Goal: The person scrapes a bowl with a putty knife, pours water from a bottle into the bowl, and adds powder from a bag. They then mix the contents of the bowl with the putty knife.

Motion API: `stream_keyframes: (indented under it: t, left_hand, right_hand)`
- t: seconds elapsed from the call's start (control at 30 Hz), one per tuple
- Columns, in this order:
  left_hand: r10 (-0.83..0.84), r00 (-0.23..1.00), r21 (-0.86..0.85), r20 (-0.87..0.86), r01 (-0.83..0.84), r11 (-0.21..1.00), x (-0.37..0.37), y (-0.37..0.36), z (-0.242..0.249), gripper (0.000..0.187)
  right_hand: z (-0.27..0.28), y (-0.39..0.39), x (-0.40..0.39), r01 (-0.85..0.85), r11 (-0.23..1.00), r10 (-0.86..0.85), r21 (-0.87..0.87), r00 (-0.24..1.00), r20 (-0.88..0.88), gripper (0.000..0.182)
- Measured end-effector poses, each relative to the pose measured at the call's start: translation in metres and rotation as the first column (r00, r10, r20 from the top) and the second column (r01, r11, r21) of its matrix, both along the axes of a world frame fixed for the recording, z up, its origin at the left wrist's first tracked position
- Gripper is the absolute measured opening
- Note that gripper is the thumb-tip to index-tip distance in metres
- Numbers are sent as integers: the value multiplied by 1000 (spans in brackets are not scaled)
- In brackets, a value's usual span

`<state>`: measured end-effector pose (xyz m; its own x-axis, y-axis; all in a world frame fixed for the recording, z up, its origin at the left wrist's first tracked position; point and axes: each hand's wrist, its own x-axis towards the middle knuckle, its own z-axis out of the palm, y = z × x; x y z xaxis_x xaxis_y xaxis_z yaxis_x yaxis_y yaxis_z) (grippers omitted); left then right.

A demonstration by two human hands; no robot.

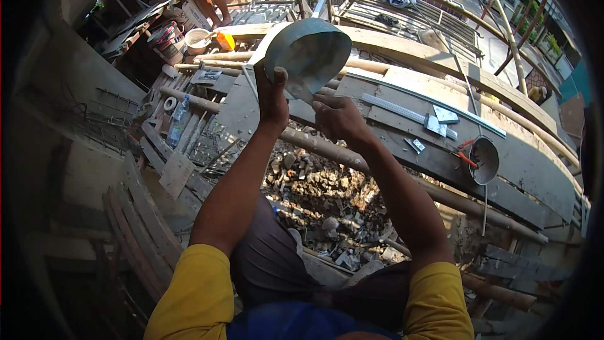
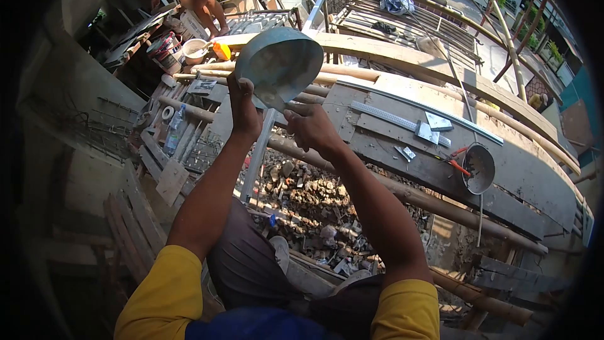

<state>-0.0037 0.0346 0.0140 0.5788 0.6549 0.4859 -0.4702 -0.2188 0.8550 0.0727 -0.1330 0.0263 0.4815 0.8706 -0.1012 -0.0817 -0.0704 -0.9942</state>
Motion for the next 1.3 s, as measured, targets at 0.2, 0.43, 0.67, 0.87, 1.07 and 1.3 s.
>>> stream_keyframes:
  t: [0.2, 0.43, 0.67, 0.87, 1.07, 1.3]
  left_hand:
    - [74, 997, 81, 7, -74, 994, 4, -11, 3, 79]
    - [-1, 999, -48, 42, 3, 999, 5, -13, -3, 73]
    - [20, 999, -93, 27, -18, 996, 1, -1, -7, 75]
    - [75, 996, -19, 47, -74, 997, 7, -8, -10, 64]
    - [-29, 999, -120, 30, 32, 992, 6, -2, -11, 67]
    - [87, 996, -23, 25, -86, 996, 8, -12, -8, 68]
  right_hand:
    - [-9, 3, 6, 403, 911, -360, 90, 669, 650, 26]
    - [10, 7, -29, 117, 985, -131, 130, 986, 106, 29]
    - [12, 0, -2, 345, 938, -287, 44, 698, 656, 25]
    - [6, 3, -14, 328, 944, -266, 15, 737, 622, 24]
    - [16, 5, -14, 219, 972, -229, 89, 783, 578, 24]
    - [7, 0, -3, 359, 933, -271, 12, 680, 681, 24]
